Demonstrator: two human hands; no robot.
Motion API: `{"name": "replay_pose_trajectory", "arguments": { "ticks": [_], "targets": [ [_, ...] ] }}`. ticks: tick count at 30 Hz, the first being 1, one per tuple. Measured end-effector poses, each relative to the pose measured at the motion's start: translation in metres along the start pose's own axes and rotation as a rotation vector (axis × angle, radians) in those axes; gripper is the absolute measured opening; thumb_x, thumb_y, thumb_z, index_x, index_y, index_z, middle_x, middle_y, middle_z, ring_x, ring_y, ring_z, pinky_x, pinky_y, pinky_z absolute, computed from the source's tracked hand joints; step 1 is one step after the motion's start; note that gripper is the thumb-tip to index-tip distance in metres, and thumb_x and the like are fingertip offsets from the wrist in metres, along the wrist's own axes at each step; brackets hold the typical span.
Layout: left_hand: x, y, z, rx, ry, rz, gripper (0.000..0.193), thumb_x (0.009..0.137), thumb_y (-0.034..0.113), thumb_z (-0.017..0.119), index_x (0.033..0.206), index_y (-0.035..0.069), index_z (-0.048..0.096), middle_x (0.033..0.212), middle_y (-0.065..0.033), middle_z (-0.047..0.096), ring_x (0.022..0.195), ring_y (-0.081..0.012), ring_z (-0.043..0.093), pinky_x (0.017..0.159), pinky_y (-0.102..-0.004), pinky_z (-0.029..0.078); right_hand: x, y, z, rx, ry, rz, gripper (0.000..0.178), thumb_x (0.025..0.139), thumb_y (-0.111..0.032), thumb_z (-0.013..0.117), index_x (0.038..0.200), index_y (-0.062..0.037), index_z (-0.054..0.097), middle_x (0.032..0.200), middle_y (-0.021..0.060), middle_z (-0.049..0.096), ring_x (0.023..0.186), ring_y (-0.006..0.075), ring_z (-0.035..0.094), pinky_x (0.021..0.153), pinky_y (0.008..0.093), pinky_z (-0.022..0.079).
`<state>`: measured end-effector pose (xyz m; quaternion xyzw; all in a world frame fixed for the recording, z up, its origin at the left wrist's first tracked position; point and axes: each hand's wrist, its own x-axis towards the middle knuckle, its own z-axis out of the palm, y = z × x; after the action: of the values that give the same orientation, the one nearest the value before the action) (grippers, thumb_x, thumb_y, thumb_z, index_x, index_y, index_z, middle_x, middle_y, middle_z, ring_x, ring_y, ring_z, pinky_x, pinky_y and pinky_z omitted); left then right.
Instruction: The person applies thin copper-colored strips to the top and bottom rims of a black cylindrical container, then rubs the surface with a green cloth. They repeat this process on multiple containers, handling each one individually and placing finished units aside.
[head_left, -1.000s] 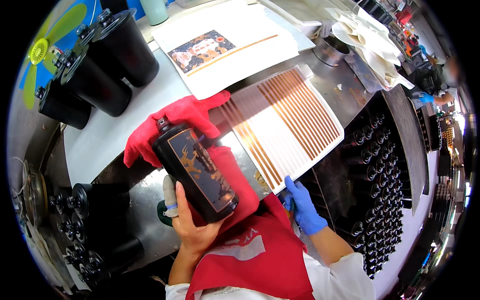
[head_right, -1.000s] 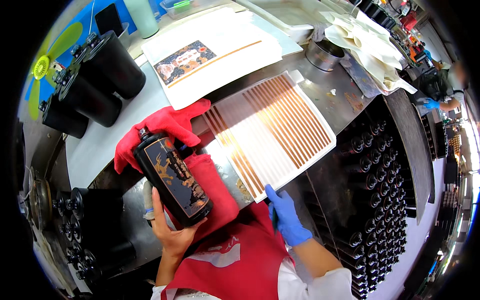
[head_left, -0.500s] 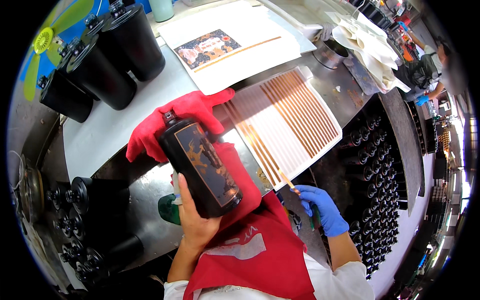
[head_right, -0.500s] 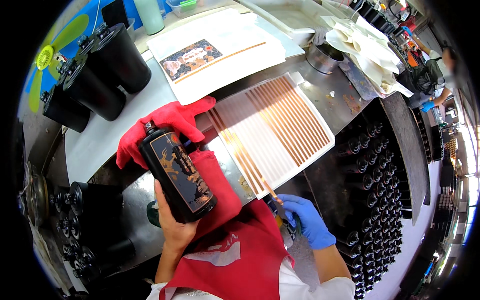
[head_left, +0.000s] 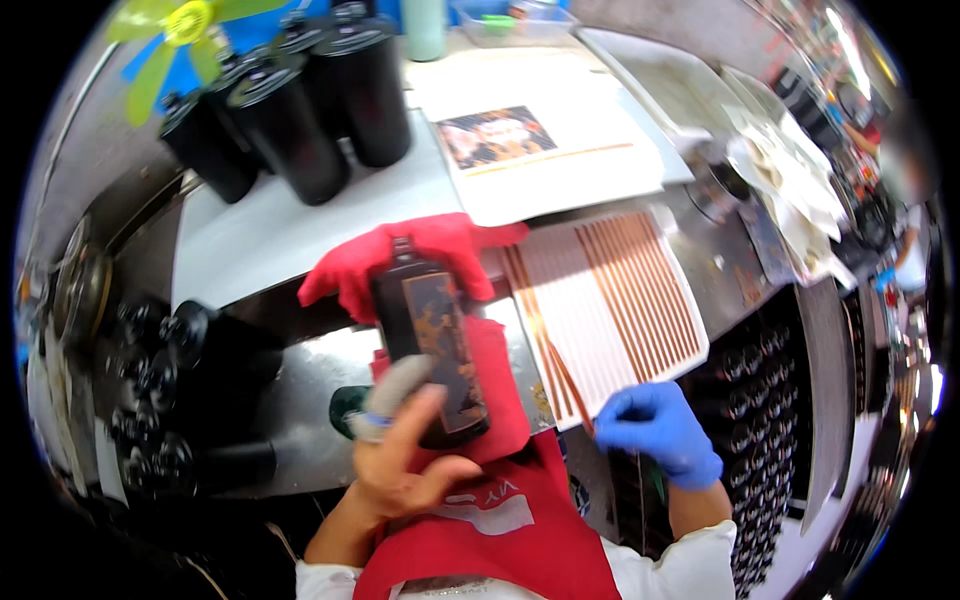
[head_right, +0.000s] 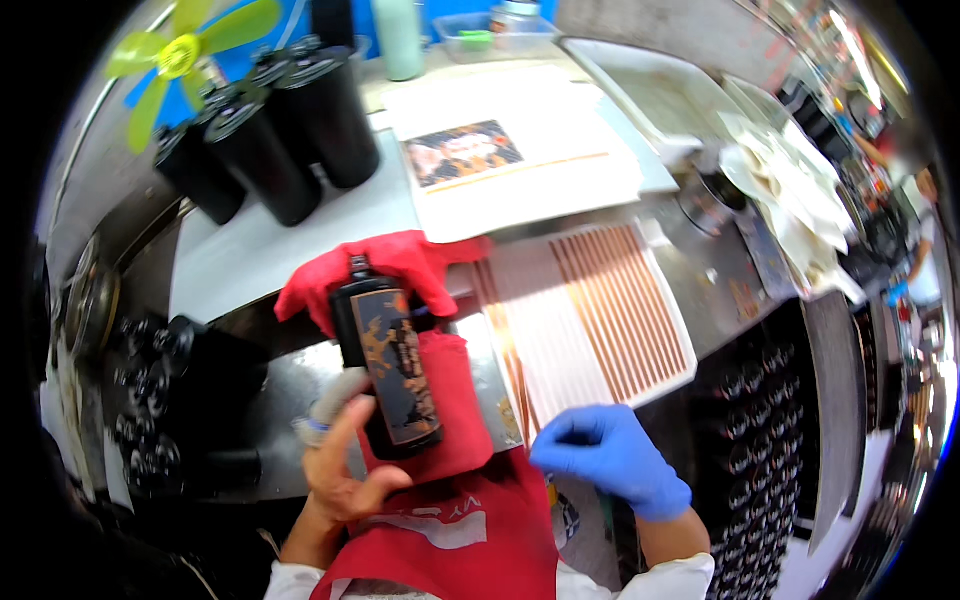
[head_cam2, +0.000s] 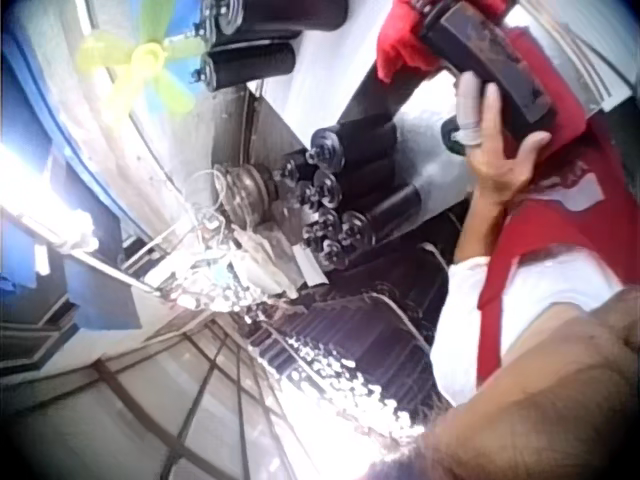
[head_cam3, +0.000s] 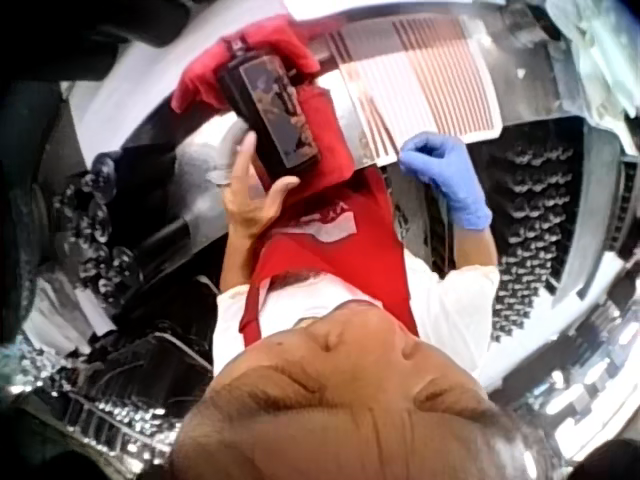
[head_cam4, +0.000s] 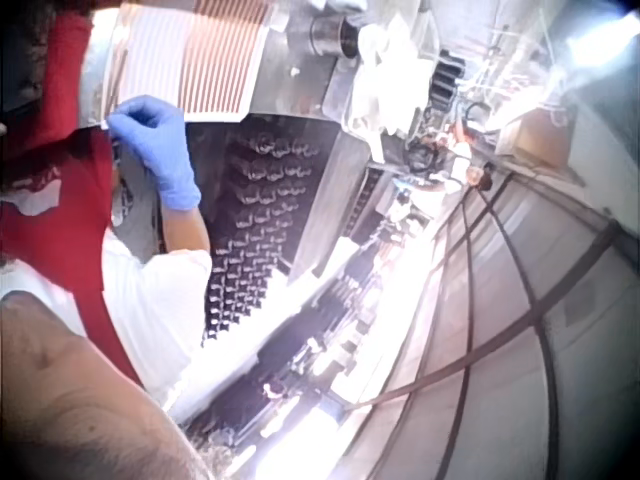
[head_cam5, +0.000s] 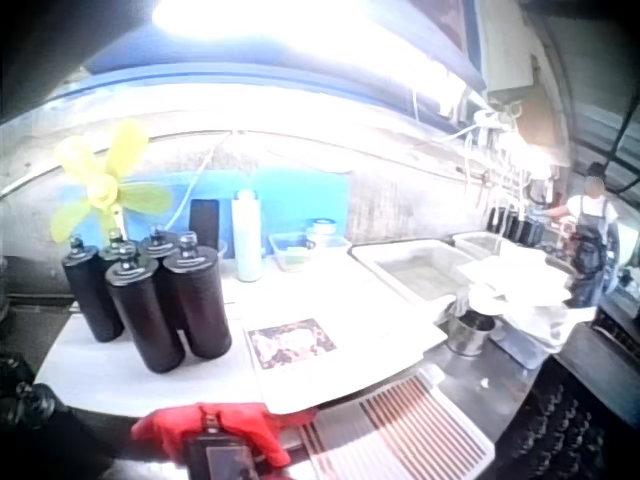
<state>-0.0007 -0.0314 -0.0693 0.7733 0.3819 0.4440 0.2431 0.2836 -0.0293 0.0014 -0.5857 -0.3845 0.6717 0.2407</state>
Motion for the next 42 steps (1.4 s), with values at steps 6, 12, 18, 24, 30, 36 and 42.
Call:
{"name": "replay_pose_trajectory", "arguments": {
  "ticks": [6,12,18,24,30,36,42],
  "targets": [
    [0.083,0.034,0.011,-0.981,-0.648,-0.243,0.032,0.094,0.029,0.044,0.094,-0.001,0.057,0.086,-0.0093,0.059,0.078,-0.0160,0.055,0.070,-0.0288,0.043,-0.011,-0.095,0.021,-0.606,-0.364,-0.456,0.010,0.070,-0.007,0.074,0.078,-0.0041,0.068,0.064,0.0032,0.060,0.053,0.0069,0.050,0.048,0.0224,0.038],
    [0.059,0.016,-0.032,-0.944,-0.320,-0.596,0.015,0.091,0.015,0.056,0.084,0.002,0.057,0.078,0.0023,0.052,0.071,-0.0044,0.046,0.063,-0.0197,0.038,0.050,-0.075,-0.026,-0.265,-0.107,-0.426,0.005,0.069,0.001,0.066,0.072,0.0012,0.063,0.063,0.0021,0.056,0.052,0.0059,0.049,0.047,0.0188,0.036],
    [0.052,-0.027,-0.048,-0.565,0.032,-0.734,0.006,0.085,0.007,0.061,0.085,0.001,0.059,0.083,0.0002,0.057,0.076,-0.0051,0.051,0.068,-0.0190,0.042,0.111,-0.061,-0.029,-0.012,-0.009,-0.275,0.008,0.073,-0.007,0.064,0.074,-0.0012,0.060,0.060,-0.0007,0.052,0.049,0.0027,0.042,0.043,0.0176,0.030],
    [0.070,-0.048,-0.036,-0.673,0.262,-0.791,0.007,0.085,0.006,0.063,0.086,0.000,0.059,0.079,0.0011,0.057,0.073,-0.0046,0.052,0.066,-0.0184,0.043,0.147,-0.057,-0.030,0.062,0.079,-0.269,0.010,0.076,-0.013,0.062,0.073,-0.0043,0.056,0.057,-0.0030,0.045,0.048,0.0030,0.037,0.044,0.0178,0.026],
    [0.077,-0.060,-0.027,-0.554,0.313,-0.808,0.009,0.083,0.007,0.066,0.086,0.001,0.059,0.077,0.0020,0.057,0.068,-0.0026,0.051,0.060,-0.0157,0.040,0.164,-0.050,-0.040,0.071,0.098,-0.212,0.011,0.076,-0.013,0.062,0.072,-0.0046,0.056,0.058,-0.0026,0.045,0.048,0.0033,0.038,0.043,0.0177,0.027],
    [0.079,-0.064,-0.023,-0.434,0.329,-0.820,0.008,0.081,0.005,0.068,0.083,0.002,0.060,0.073,0.0023,0.057,0.064,-0.0009,0.049,0.056,-0.0144,0.038,0.171,-0.045,-0.045,0.071,0.099,-0.206,0.011,0.076,-0.013,0.062,0.072,-0.0040,0.056,0.057,-0.0022,0.046,0.048,0.0035,0.039,0.043,0.0176,0.027],
    [0.080,-0.067,-0.017,-0.400,0.398,-0.784,0.015,0.079,0.014,0.072,0.077,0.002,0.063,0.069,0.0048,0.058,0.052,0.0017,0.038,0.045,-0.0151,0.030,0.176,-0.038,-0.049,0.098,0.096,-0.210,0.011,0.075,-0.012,0.063,0.072,-0.0036,0.056,0.057,-0.0017,0.047,0.047,0.0038,0.039,0.042,0.0177,0.028]
  ]
}}
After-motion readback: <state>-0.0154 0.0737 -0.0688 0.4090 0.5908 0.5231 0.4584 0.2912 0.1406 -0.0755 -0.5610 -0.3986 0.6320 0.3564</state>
